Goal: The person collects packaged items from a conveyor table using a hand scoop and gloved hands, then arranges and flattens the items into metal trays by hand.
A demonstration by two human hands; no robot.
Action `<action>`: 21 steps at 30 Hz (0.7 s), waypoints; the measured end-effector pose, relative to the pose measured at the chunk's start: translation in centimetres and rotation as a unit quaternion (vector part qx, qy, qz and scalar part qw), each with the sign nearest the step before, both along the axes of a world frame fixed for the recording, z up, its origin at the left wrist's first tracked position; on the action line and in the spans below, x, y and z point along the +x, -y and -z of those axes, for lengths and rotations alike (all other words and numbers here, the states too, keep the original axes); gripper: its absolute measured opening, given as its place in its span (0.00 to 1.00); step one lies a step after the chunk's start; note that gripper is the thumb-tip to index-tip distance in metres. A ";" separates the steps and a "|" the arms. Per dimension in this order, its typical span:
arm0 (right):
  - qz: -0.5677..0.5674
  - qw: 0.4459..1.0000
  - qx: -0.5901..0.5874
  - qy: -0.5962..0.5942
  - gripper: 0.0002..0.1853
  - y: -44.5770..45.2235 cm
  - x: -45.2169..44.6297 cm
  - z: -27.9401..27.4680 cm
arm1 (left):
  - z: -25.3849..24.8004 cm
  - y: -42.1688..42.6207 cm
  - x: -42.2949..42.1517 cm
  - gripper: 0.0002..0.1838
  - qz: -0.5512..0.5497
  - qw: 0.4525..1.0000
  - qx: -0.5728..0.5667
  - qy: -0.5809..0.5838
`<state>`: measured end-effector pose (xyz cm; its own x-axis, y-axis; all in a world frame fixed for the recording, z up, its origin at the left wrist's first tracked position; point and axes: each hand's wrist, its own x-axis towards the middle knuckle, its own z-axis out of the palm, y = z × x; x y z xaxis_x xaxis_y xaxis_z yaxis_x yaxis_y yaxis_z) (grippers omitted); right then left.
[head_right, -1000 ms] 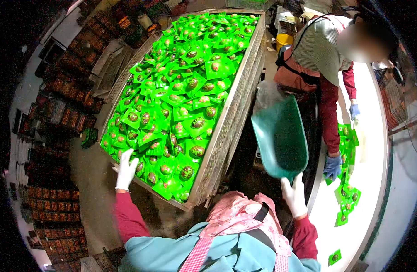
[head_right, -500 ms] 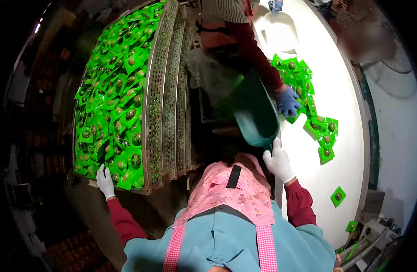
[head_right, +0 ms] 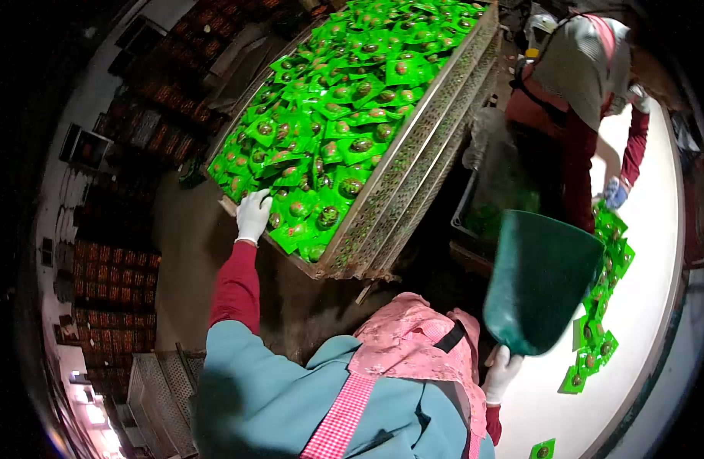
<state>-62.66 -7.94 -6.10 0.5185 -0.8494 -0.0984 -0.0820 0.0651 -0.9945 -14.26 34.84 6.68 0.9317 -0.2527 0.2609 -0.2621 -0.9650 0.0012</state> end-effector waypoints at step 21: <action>-0.083 0.962 0.045 -0.256 0.24 1.7 1.5 -6.9 | 0.0 -1.7 1.2 0.21 0.023 0.997 0.011 -0.071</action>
<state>-61.18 -9.66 0.76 0.5106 -0.7345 -0.4470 -0.5763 0.0934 -0.8118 -13.03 36.54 6.68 0.9461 -0.3007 0.1206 -0.3053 -0.9520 0.0213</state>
